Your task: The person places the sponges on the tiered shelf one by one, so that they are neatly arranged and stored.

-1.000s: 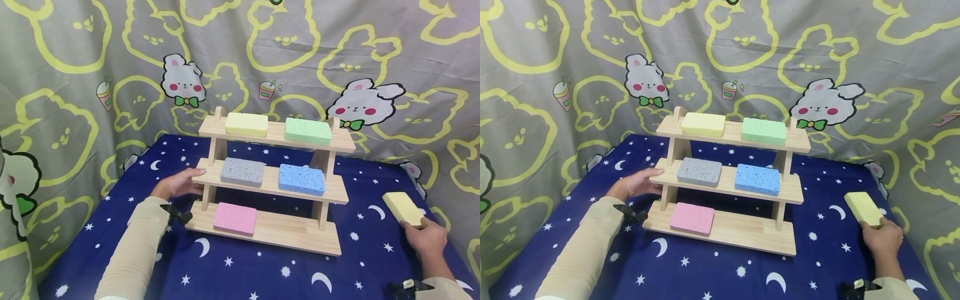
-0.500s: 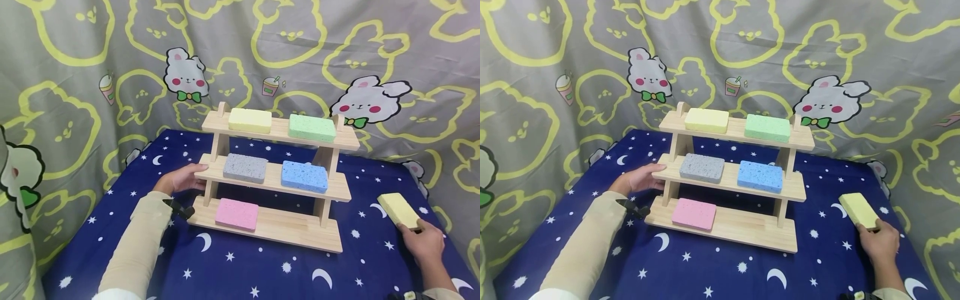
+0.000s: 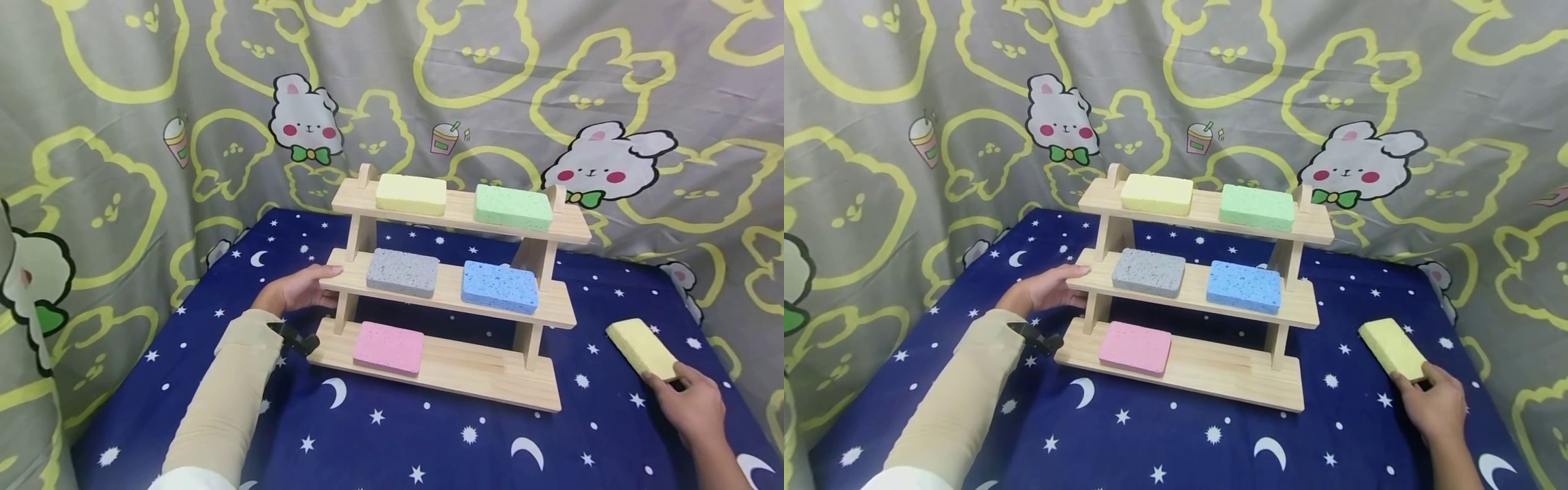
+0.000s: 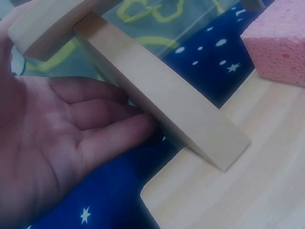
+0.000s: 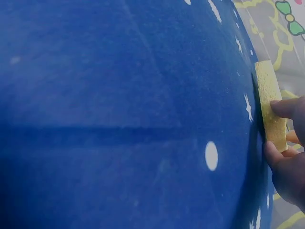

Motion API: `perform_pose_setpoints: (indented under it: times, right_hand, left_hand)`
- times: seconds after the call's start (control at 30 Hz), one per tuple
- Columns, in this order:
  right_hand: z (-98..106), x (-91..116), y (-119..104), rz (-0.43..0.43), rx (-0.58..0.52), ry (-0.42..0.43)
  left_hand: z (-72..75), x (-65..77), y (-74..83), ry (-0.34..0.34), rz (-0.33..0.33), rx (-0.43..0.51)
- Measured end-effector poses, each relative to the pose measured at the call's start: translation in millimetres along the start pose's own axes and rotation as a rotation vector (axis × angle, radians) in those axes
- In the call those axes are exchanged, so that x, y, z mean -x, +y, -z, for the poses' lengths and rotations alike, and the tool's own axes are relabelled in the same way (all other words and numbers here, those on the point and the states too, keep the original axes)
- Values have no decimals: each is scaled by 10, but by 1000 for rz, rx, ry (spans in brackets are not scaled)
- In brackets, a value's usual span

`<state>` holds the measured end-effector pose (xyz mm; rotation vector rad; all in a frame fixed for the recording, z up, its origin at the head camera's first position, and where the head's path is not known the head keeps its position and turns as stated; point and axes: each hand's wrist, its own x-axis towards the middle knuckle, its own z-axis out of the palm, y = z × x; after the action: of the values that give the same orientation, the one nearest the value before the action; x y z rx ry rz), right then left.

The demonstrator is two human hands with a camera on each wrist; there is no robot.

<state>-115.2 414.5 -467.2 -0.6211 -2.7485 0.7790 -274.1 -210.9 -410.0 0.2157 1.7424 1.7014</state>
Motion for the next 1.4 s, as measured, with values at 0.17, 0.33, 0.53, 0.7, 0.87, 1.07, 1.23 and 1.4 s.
perform_pose_setpoints:
  times: [0.17, 0.33, 0.53, 0.7, 0.87, 1.07, 1.23, 1.4]
  right_hand:
    - [32, 85, -29, 25, -32, -17]
    - [63, 178, -78, 66, -68, -27]
    - [92, 282, -124, 127, -77, -59]
    - [116, 360, -195, 196, -77, -62]
    - [146, 446, -284, 281, -102, -53]
    - [144, 559, -389, 360, -132, -31]
    - [148, 647, -456, 360, -161, -64]
    - [145, 723, -494, 345, -155, -100]
  left_hand:
    - [-8, 6, 1, 1, -7, 1]
    - [-19, 10, 3, 2, -9, 6]
    - [-22, 13, -4, -1, -1, 7]
    - [-28, 21, -3, -4, 0, 12]
    - [-30, 21, -5, 9, 0, 5]
    - [-32, 22, -19, 15, -3, 4]
    - [-54, 36, -6, 21, 3, 4]
    - [-48, 43, -7, 16, -3, 1]
